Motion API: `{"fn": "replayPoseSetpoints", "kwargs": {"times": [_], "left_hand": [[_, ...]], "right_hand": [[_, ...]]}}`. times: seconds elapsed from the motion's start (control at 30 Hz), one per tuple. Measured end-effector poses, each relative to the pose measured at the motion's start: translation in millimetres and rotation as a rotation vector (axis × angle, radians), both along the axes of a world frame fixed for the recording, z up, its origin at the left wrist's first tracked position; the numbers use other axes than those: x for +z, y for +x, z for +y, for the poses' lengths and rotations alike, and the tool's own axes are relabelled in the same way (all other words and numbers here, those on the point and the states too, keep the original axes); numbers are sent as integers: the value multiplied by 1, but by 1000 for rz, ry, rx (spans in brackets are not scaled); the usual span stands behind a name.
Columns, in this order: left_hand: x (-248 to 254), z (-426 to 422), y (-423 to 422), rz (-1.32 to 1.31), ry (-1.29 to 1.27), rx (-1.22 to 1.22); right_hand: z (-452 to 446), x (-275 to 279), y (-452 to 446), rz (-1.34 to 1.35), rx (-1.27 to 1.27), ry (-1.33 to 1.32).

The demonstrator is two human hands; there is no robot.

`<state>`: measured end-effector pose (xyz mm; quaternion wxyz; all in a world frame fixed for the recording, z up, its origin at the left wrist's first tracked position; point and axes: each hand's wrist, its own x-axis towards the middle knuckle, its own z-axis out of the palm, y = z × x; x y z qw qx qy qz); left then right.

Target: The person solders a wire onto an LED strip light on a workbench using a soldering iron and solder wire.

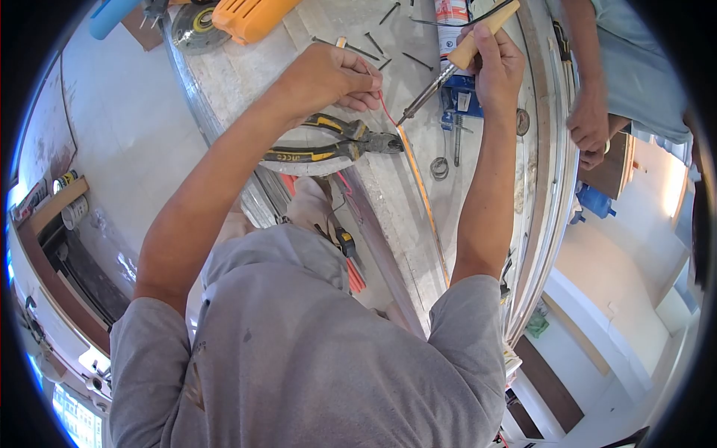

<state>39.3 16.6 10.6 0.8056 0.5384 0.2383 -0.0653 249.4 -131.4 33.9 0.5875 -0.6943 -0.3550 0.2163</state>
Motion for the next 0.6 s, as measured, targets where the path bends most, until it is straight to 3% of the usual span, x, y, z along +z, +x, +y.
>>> {"fn": "replayPoseSetpoints", "kwargs": {"times": [0.6], "left_hand": [[-2,-1,1,-1,24,5]], "right_hand": [[0,0,-1,17,7,1]]}}
